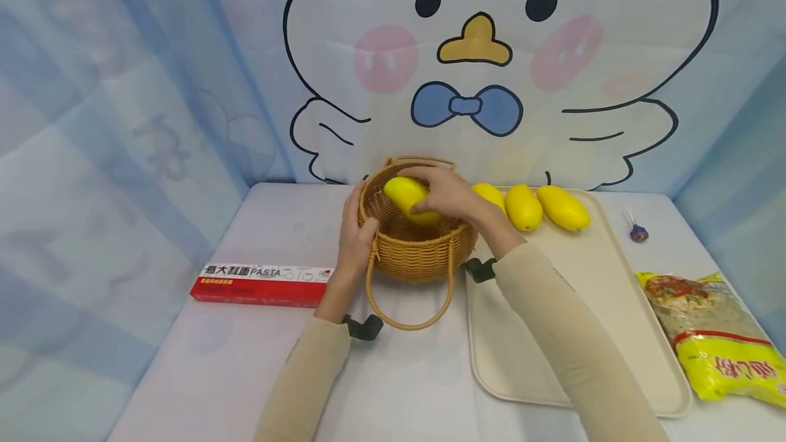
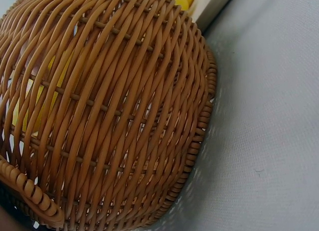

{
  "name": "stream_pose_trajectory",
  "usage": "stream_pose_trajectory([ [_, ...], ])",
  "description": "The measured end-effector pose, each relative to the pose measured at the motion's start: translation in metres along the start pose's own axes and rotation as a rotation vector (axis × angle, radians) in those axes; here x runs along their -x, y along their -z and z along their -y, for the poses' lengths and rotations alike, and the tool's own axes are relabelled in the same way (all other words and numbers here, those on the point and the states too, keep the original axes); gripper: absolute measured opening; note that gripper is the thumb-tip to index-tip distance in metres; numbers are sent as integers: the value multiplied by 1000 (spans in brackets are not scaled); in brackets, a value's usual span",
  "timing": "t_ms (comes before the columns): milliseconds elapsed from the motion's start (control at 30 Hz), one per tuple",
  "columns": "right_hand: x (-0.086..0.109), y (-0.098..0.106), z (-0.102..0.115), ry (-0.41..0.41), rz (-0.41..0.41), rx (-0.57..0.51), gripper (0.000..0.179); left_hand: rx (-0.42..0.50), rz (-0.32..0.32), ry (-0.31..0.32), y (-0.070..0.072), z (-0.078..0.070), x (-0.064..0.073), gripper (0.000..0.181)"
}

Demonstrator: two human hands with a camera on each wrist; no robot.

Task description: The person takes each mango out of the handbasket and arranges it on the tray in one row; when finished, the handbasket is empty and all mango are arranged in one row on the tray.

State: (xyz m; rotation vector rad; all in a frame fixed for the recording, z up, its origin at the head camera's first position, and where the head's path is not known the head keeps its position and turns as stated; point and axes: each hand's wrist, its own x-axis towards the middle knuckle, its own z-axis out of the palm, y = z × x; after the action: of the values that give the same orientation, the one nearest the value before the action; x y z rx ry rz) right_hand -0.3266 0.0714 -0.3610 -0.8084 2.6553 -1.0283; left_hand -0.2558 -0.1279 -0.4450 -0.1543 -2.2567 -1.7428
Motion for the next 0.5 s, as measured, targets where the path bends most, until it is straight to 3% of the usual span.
stream_pose_trajectory([
  [200, 10, 17, -2, -3, -111, -127, 70, 13, -13, -12, -1, -2, -1, 75],
  [500, 26, 42, -5, -22, -170, -219, 71, 23, -10, 19, -3, -1, 1, 74],
])
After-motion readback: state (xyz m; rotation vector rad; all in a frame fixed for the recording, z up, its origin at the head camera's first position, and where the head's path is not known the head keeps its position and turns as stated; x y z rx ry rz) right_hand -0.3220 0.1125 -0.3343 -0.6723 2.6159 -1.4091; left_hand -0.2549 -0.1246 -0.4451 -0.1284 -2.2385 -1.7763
